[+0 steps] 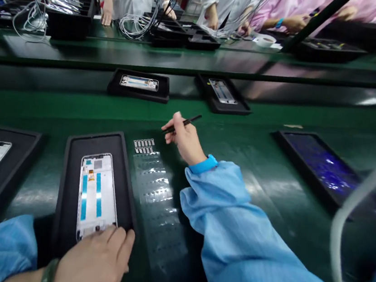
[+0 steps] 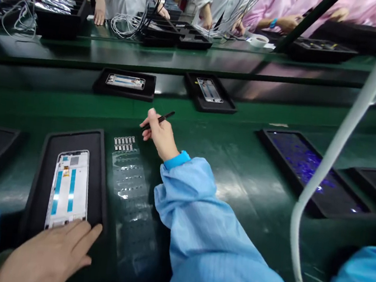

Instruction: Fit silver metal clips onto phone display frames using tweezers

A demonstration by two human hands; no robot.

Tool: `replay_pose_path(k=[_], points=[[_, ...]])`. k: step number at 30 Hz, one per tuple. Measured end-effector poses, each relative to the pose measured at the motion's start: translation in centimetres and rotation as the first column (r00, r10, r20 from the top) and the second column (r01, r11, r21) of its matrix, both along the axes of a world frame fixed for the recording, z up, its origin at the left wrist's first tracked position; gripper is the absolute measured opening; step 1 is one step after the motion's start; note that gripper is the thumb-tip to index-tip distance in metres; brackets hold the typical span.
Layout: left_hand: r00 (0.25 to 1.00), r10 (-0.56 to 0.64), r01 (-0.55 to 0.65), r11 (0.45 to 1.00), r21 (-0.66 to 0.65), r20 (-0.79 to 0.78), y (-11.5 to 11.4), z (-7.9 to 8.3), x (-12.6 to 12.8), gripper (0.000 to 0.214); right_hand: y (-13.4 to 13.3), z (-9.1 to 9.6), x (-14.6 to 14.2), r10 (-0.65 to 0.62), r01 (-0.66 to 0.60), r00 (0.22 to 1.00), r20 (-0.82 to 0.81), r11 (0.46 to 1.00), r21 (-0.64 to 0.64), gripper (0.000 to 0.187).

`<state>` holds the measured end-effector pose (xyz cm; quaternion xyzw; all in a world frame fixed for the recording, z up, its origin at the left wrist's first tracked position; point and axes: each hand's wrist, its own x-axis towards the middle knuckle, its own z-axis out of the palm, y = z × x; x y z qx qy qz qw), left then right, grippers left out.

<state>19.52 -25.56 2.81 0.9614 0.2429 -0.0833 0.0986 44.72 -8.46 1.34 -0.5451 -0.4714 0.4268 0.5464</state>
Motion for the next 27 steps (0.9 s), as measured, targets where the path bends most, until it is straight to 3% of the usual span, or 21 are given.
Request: replay_pose_path(k=[2, 4, 6, 8, 11, 14, 18, 27], points=[[0.999, -0.024, 0.030, 0.990, -0.140, 0.042, -0.2, 0.7, 0.5, 0.048, -1.6, 0.1, -0.3, 0.061, -0.070, 0.990, -0.124, 0.995, -0.069, 0.039], [0.996, 0.000, 0.020, 0.973, -0.230, 0.085, 1.1, 1.7, 1.3, 0.042, -2.5, -0.2, -0.6, 0.078, -0.099, 0.984, -0.163, 0.987, -0.123, 0.036], [0.985, 0.087, -0.058, 0.981, -0.185, 0.152, 3.8, 2.5, 2.2, 0.030, -2.9, -0.6, -0.8, 0.054, -0.073, 0.990, -0.128, 0.986, -0.148, 0.031], [0.966, 0.119, -0.111, 0.993, -0.047, 0.228, 7.3, 2.6, 3.1, 0.031, -2.8, -1.0, -0.9, 0.030, -0.042, 0.996, -0.079, 0.988, -0.151, 0.028], [0.943, 0.197, -0.217, 0.975, 0.044, 0.269, 12.3, 1.4, 4.4, 0.044, -2.6, -1.5, -0.9, 0.034, -0.038, 0.999, -0.027, 0.987, -0.159, 0.025], [0.934, 0.246, -0.265, 0.963, 0.040, 0.260, 15.1, -0.2, 5.4, 0.051, -2.5, -1.9, -0.9, 0.054, -0.053, 0.999, 0.001, 0.986, -0.158, 0.022], [0.934, 0.271, -0.283, 0.959, 0.019, 0.232, 15.9, -1.2, 6.1, 0.049, -2.5, -2.0, -0.9, 0.079, -0.082, 0.997, -0.027, 0.986, -0.147, 0.025], [0.917, 0.314, -0.329, 0.944, 0.023, 0.245, 15.6, -1.3, 6.4, 0.044, -2.6, -1.8, -1.0, 0.091, -0.096, 0.995, -0.036, 0.979, -0.178, 0.029]])
